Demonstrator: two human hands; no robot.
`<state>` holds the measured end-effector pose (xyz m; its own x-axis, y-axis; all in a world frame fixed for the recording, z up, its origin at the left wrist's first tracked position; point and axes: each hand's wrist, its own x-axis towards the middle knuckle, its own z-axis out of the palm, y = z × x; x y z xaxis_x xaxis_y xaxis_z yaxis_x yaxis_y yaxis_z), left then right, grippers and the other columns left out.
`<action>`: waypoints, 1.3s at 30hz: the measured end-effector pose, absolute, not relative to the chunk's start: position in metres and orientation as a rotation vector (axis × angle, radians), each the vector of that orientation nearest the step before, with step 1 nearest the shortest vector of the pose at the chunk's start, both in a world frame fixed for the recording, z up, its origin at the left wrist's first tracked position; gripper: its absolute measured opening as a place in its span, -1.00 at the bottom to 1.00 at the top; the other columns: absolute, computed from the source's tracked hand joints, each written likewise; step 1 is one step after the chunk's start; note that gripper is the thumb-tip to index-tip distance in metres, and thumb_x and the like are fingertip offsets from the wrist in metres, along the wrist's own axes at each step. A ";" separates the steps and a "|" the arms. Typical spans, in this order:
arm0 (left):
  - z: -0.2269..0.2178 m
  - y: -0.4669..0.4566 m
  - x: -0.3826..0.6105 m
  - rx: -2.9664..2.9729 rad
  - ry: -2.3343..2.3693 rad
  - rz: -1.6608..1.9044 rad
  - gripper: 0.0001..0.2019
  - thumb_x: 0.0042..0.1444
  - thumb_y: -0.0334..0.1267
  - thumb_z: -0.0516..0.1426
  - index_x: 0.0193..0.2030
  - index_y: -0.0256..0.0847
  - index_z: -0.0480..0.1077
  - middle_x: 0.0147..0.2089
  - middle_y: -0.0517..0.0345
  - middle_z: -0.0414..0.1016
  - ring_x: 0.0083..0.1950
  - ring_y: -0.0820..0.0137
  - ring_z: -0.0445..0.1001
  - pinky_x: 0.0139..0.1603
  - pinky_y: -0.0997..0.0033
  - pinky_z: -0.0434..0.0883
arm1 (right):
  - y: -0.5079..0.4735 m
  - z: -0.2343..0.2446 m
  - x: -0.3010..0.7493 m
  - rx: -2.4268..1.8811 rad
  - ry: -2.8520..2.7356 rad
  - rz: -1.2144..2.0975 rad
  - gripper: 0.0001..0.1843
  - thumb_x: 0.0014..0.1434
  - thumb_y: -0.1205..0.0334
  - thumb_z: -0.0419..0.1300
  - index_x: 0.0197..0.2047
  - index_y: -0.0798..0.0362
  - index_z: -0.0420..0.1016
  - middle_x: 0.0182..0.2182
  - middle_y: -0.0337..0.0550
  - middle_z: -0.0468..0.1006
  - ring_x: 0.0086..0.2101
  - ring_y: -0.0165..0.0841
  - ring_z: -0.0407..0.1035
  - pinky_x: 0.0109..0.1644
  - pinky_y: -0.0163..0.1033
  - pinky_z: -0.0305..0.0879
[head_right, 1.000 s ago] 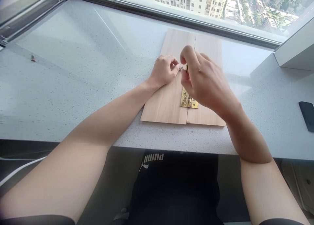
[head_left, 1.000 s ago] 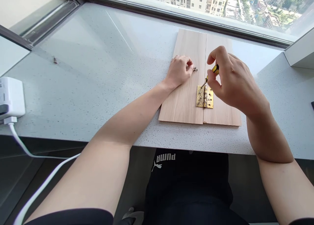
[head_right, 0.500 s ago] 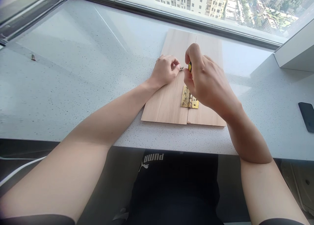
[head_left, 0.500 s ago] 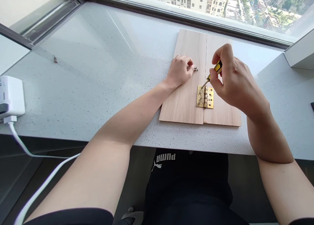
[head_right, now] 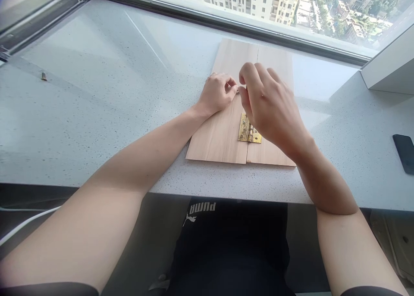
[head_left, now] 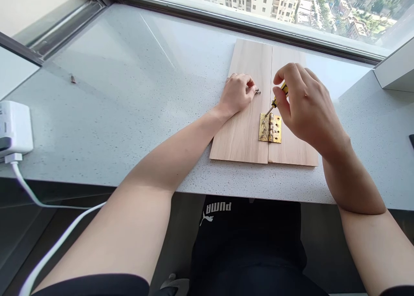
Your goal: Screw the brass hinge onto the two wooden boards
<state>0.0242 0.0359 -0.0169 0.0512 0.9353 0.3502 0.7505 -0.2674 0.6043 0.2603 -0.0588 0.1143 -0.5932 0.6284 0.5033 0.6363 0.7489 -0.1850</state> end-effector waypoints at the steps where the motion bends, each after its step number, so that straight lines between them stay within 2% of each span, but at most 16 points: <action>1: -0.018 0.036 0.024 2.077 1.710 1.029 -0.90 0.54 -0.17 0.27 -0.10 0.01 0.54 -0.01 -0.06 0.68 0.20 -0.06 0.62 0.50 -0.28 0.46 | -0.060 0.114 0.260 -0.929 -2.399 -0.029 -0.79 0.72 0.20 0.00 0.16 -0.15 0.47 0.04 0.07 0.67 -0.07 0.00 0.54 0.06 0.15 0.49; 4: -0.019 0.037 0.023 2.097 1.697 1.026 -0.92 0.54 -0.15 0.25 -0.07 0.03 0.56 -0.03 -0.05 0.68 0.19 -0.05 0.62 0.49 -0.26 0.47 | -0.061 0.113 0.258 -0.913 -2.404 -0.037 -0.81 0.70 0.19 0.03 0.19 -0.15 0.45 0.05 0.07 0.66 -0.05 0.02 0.54 0.07 0.19 0.50; 6: -0.019 0.037 0.022 2.101 1.696 1.025 -0.92 0.54 -0.13 0.26 -0.05 0.02 0.56 -0.04 -0.05 0.67 0.21 -0.05 0.62 0.48 -0.23 0.48 | -0.060 0.113 0.257 -0.943 -2.387 -0.047 -0.81 0.73 0.09 0.03 0.15 -0.14 0.46 0.01 0.07 0.66 -0.07 0.02 0.55 0.01 0.14 0.49; 10: -0.019 0.036 0.022 2.100 1.691 1.028 -0.89 0.53 -0.06 0.31 -0.02 0.02 0.56 -0.06 -0.06 0.66 0.26 -0.09 0.60 0.48 -0.21 0.49 | -0.056 0.114 0.261 -1.071 -2.345 -0.038 -0.60 0.78 -0.16 0.02 -0.03 -0.13 0.47 -0.24 -0.03 0.63 -0.24 -0.08 0.51 -0.15 0.01 0.39; 13: -0.019 0.037 0.023 2.094 1.689 1.038 -0.89 0.53 -0.07 0.31 -0.02 0.02 0.56 -0.04 -0.07 0.66 0.24 -0.10 0.60 0.48 -0.27 0.49 | -0.054 0.116 0.265 -1.084 -2.362 -0.018 -0.63 0.78 -0.10 0.00 -0.01 -0.14 0.48 -0.28 -0.06 0.61 -0.27 -0.09 0.50 -0.16 -0.01 0.37; 16: -0.019 0.037 0.023 2.089 1.682 1.036 -0.91 0.53 -0.12 0.28 -0.06 0.01 0.56 -0.02 -0.07 0.68 0.20 -0.08 0.60 0.48 -0.29 0.47 | -0.056 0.120 0.266 -1.012 -2.415 -0.001 -0.77 0.75 0.03 0.02 0.13 -0.15 0.47 -0.10 0.02 0.68 -0.14 -0.03 0.55 -0.10 0.04 0.42; 19: -0.017 0.036 0.023 2.087 1.684 1.025 -0.89 0.55 -0.14 0.25 -0.09 0.02 0.55 -0.04 -0.04 0.67 0.19 -0.05 0.59 0.47 -0.28 0.45 | -0.062 0.122 0.262 -0.979 -2.442 0.020 -0.83 0.71 0.09 0.07 0.21 -0.15 0.45 -0.02 0.04 0.67 -0.07 0.02 0.56 -0.01 0.10 0.48; 22: -0.015 0.034 0.023 2.090 1.686 1.016 -0.85 0.57 -0.13 0.24 -0.12 0.00 0.53 -0.04 -0.03 0.66 0.20 -0.01 0.56 0.44 -0.23 0.45 | -0.065 0.122 0.258 -1.033 -2.401 0.021 -0.79 0.74 -0.03 0.08 0.18 -0.15 0.46 -0.09 0.01 0.67 -0.14 -0.01 0.56 -0.05 0.07 0.46; 24: -0.015 0.034 0.023 2.090 1.690 1.004 -0.85 0.56 -0.14 0.25 -0.11 -0.01 0.53 -0.02 -0.03 0.67 0.23 -0.01 0.56 0.42 -0.21 0.45 | -0.064 0.120 0.258 -1.098 -2.383 0.017 -0.68 0.76 -0.14 0.05 0.10 -0.13 0.46 -0.24 -0.05 0.63 -0.25 -0.07 0.52 -0.12 0.02 0.39; 26: -0.015 0.034 0.024 2.078 1.705 0.998 -0.88 0.54 -0.14 0.27 -0.10 -0.01 0.52 0.00 -0.04 0.68 0.26 -0.05 0.57 0.43 -0.20 0.43 | -0.062 0.120 0.259 -1.132 -2.395 0.014 -0.63 0.78 -0.16 0.01 0.05 -0.12 0.46 -0.35 -0.13 0.56 -0.34 -0.12 0.45 -0.17 -0.02 0.33; 28: -0.014 0.034 0.025 2.062 1.722 0.997 -0.89 0.53 -0.13 0.29 -0.09 0.00 0.52 0.02 -0.05 0.69 0.28 -0.07 0.58 0.45 -0.22 0.41 | -0.062 0.123 0.262 -1.110 -2.433 0.029 -0.66 0.79 -0.10 -0.01 0.07 -0.13 0.46 -0.35 -0.13 0.56 -0.34 -0.15 0.43 -0.17 -0.04 0.32; 30: -0.014 0.034 0.025 2.053 1.729 0.994 -0.88 0.54 -0.13 0.28 -0.10 0.01 0.51 0.04 -0.06 0.69 0.28 -0.06 0.58 0.48 -0.22 0.39 | -0.065 0.127 0.263 -1.048 -2.477 0.056 -0.74 0.79 -0.01 -0.01 0.13 -0.13 0.44 -0.27 -0.10 0.61 -0.29 -0.14 0.46 -0.15 -0.03 0.35; 34: -0.010 0.031 0.025 2.056 1.711 0.969 -0.84 0.58 -0.10 0.22 -0.11 0.00 0.49 0.04 -0.02 0.67 0.22 0.05 0.53 0.50 -0.17 0.38 | -0.076 0.132 0.260 -1.000 -2.499 0.083 -0.84 0.75 0.07 0.05 0.15 -0.13 0.42 -0.14 -0.04 0.64 -0.21 -0.10 0.51 -0.10 0.00 0.38; 36: -0.008 0.030 0.025 2.070 1.699 0.953 -0.82 0.60 -0.08 0.19 -0.10 -0.01 0.48 0.04 0.00 0.66 0.20 0.10 0.50 0.50 -0.14 0.38 | -0.078 0.130 0.256 -1.031 -2.477 0.064 -0.79 0.76 0.03 0.04 0.12 -0.12 0.44 -0.13 -0.02 0.65 -0.21 -0.10 0.51 -0.14 -0.02 0.32; 39: -0.009 0.029 0.024 2.081 1.705 0.949 -0.81 0.61 -0.06 0.19 -0.08 -0.02 0.48 0.01 -0.01 0.66 0.22 0.08 0.50 0.48 -0.15 0.40 | -0.075 0.127 0.254 -1.125 -2.439 0.000 -0.59 0.78 -0.14 -0.04 -0.03 -0.12 0.44 -0.30 -0.10 0.58 -0.38 -0.16 0.38 -0.25 -0.03 0.16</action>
